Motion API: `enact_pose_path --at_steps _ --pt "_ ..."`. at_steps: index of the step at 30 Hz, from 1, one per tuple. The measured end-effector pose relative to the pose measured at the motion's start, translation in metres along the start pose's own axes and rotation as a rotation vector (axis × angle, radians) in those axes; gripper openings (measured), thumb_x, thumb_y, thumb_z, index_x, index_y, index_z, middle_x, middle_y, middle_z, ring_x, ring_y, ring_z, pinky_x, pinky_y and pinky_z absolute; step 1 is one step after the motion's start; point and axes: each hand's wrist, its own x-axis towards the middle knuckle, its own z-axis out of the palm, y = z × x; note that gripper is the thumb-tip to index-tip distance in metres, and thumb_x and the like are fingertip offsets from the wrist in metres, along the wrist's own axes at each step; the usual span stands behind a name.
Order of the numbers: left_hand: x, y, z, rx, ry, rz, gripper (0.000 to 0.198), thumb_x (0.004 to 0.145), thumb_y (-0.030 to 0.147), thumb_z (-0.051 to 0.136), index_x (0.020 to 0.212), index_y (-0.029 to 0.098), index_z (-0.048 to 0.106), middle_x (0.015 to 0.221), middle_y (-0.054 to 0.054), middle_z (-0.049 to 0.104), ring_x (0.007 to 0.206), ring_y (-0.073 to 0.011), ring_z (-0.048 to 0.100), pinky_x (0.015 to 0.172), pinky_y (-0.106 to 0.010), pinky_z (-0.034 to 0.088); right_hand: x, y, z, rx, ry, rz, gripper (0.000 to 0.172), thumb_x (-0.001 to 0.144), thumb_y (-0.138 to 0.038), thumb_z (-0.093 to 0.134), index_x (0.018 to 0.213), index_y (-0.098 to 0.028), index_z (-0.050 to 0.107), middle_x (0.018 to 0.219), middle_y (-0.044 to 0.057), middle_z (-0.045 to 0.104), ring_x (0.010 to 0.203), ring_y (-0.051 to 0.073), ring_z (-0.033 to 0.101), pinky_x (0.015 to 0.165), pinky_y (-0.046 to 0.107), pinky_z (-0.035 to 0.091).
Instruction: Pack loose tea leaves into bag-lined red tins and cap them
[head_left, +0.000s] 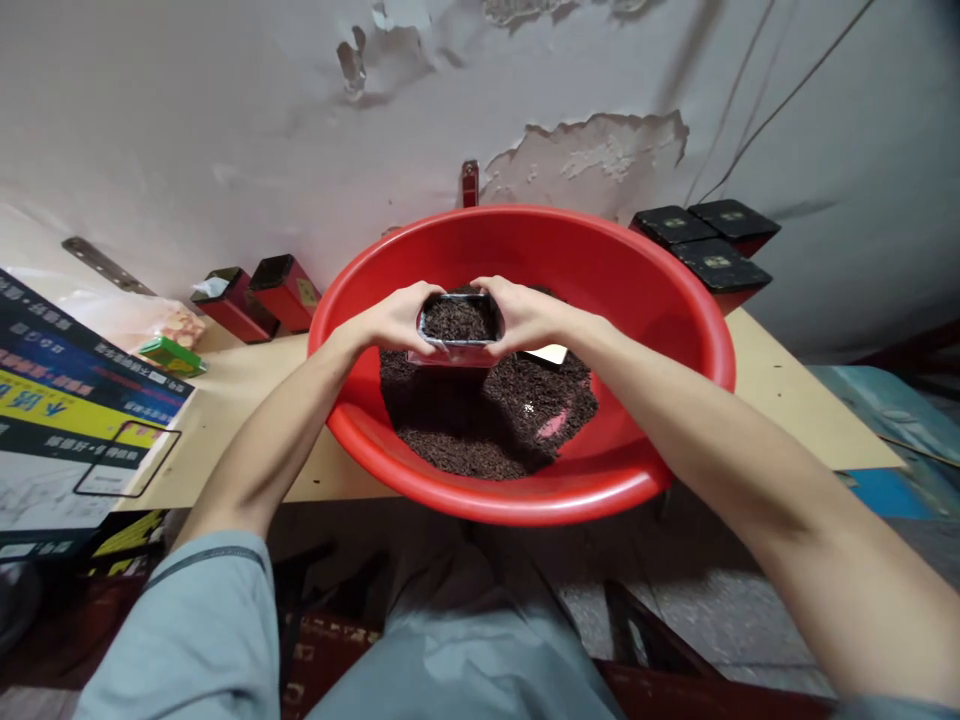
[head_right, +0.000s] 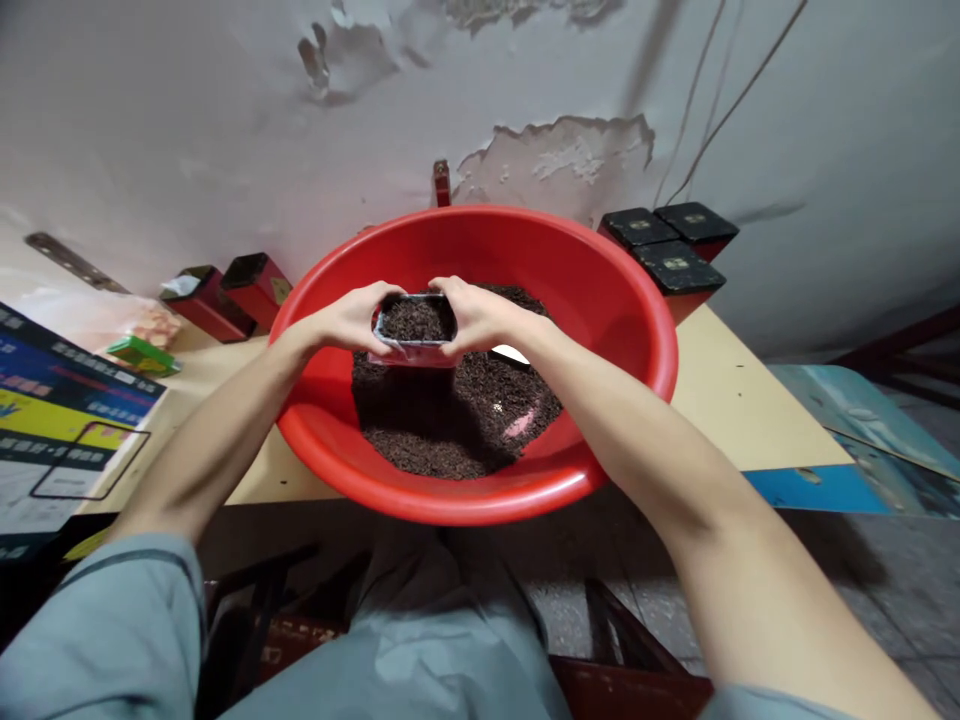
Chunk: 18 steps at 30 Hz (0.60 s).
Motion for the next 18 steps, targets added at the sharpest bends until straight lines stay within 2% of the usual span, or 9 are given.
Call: enact_pose_path --at_steps 5,7,11,15,18 --pt "-0.006 0.001 -0.002 0.03 0.002 0.028 0.086 0.063 0.049 0.081 0.138 0.013 0.059 0.133 -0.016 0.068 0.119 -0.0328 0.067 0.105 -0.04 0.052 -0.002 -0.004 -0.001 -0.006 0.0 -0.003 0.102 0.06 -0.031 0.087 0.152 -0.02 0.045 0.148 0.018 0.059 0.128 0.038 0.063 0.107 0.048 0.052" --pt "-0.006 0.001 0.002 0.048 -0.003 0.029 0.088 0.063 0.05 0.081 0.139 0.013 0.057 0.134 -0.016 0.067 0.12 -0.0335 0.066 0.105 -0.041 0.052 -0.002 -0.003 0.001 0.006 0.007 -0.008 0.104 0.059 -0.03 0.088 0.153 -0.02 0.043 0.147 0.018 0.06 0.127 0.038 0.064 0.108 0.049 0.052" --pt "-0.004 -0.001 0.013 0.048 -0.075 0.021 0.085 0.06 0.048 0.082 0.133 0.012 0.06 0.127 -0.016 0.069 0.114 -0.0349 0.068 0.101 -0.043 0.054 -0.003 0.001 0.011 0.012 -0.062 0.003 0.104 0.057 -0.028 0.088 0.15 -0.019 0.046 0.148 0.02 0.059 0.13 0.039 0.062 0.111 0.049 0.05" --pt "-0.008 -0.004 0.017 0.032 0.007 0.031 0.088 0.062 0.05 0.081 0.138 0.013 0.058 0.131 -0.016 0.066 0.117 -0.034 0.065 0.105 -0.043 0.052 -0.003 0.001 0.014 -0.001 -0.013 -0.033 0.104 0.059 -0.033 0.089 0.152 -0.021 0.045 0.151 0.018 0.056 0.132 0.038 0.061 0.111 0.049 0.05" --pt "-0.011 -0.006 0.017 0.032 -0.015 0.032 0.089 0.06 0.051 0.083 0.136 0.012 0.059 0.129 -0.016 0.067 0.116 -0.0343 0.066 0.104 -0.043 0.053 -0.002 0.002 0.016 -0.008 -0.026 -0.029 0.105 0.057 -0.03 0.089 0.152 -0.02 0.045 0.149 0.018 0.057 0.131 0.038 0.061 0.112 0.049 0.05"
